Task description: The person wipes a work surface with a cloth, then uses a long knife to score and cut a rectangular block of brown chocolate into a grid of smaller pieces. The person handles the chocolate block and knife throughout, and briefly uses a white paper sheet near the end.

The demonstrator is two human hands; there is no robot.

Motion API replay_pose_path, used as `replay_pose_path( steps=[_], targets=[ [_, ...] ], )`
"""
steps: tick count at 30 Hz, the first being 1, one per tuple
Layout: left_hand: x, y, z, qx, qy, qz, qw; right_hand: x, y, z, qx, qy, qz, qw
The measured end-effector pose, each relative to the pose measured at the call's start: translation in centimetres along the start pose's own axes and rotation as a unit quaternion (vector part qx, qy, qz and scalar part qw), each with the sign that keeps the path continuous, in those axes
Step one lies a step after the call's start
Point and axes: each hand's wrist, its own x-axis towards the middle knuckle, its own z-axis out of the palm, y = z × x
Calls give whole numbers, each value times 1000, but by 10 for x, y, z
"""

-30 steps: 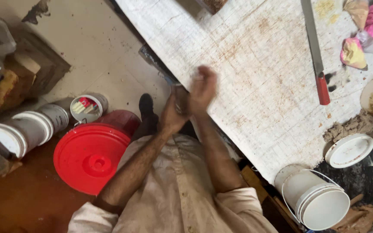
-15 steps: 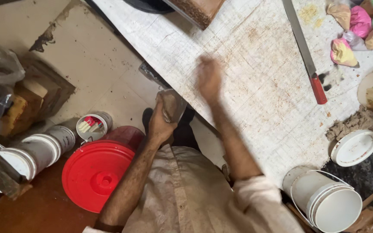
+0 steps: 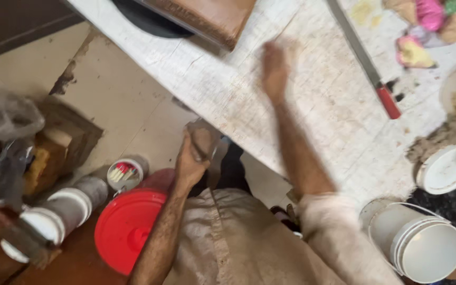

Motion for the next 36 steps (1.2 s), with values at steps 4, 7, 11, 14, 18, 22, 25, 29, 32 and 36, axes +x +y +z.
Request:
replay_pose_path(
  steps=[4,7,11,14,18,22,25,29,32,36],
  targets=[
    [7,7,-10,-56,17,-111,992,-158,-78,78,133,-201,-133,961],
    [11,14,-25,-51,-1,-222,974,-116,-41,52,173,-131,-135,967],
    [16,15,-31,10,28,-91,995,66,66,-48,86,123,76,986],
    [15,11,-31,17,24,-97,995,86,69,-29,97,145,141,975],
    [15,12,-21,-17,22,-80,996,-74,-29,58,39,-112,-29,992],
    [19,18,-29,-2,4,-74,997,-157,-50,43,43,-211,-81,973],
    [11,19,-36,-16,-23,-76,997,-96,29,-67,-196,11,5,981],
    [4,25,-29,-7,-78,-161,984,-50,105,-181,68,172,91,979],
    [1,29,-8,8,-105,-110,988,-106,65,-118,-21,142,31,989],
    [-20,24,13,92,-117,-105,983,-235,-45,23,132,-112,79,982]
  ],
)
